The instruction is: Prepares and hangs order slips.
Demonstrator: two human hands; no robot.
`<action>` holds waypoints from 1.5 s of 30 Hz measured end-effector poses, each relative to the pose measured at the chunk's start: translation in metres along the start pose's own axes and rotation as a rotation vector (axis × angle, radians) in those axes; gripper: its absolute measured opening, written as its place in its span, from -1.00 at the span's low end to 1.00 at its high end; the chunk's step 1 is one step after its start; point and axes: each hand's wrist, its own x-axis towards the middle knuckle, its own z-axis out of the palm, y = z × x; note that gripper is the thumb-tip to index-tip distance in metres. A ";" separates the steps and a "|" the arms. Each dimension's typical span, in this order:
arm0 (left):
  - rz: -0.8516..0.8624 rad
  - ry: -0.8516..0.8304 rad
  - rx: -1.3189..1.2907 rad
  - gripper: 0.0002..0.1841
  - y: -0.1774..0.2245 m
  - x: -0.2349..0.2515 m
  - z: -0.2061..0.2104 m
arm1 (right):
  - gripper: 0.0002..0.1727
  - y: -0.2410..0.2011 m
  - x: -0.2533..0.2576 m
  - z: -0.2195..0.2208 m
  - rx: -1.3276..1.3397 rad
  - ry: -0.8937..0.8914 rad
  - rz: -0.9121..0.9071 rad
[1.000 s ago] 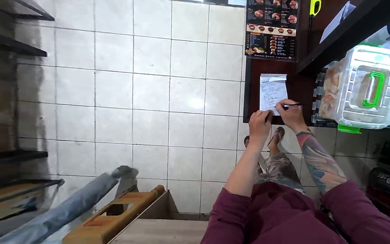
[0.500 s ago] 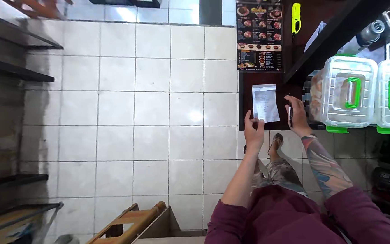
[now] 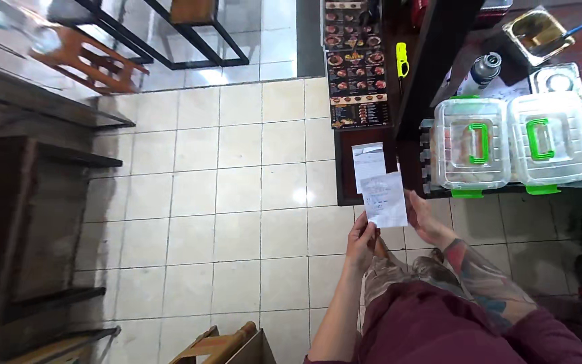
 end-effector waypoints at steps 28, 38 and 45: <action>0.855 -0.558 0.590 -0.84 -0.020 -0.024 0.612 | -0.60 -0.511 -0.390 -0.428 -1.188 0.734 -1.420; 1.273 -0.633 0.566 -0.81 0.116 -0.046 0.843 | -0.36 -0.780 -0.379 -0.420 -1.768 0.925 -1.483; 1.248 -0.570 0.569 -0.75 0.145 0.001 0.926 | -0.48 -0.821 -0.358 -0.432 -1.599 0.789 -1.489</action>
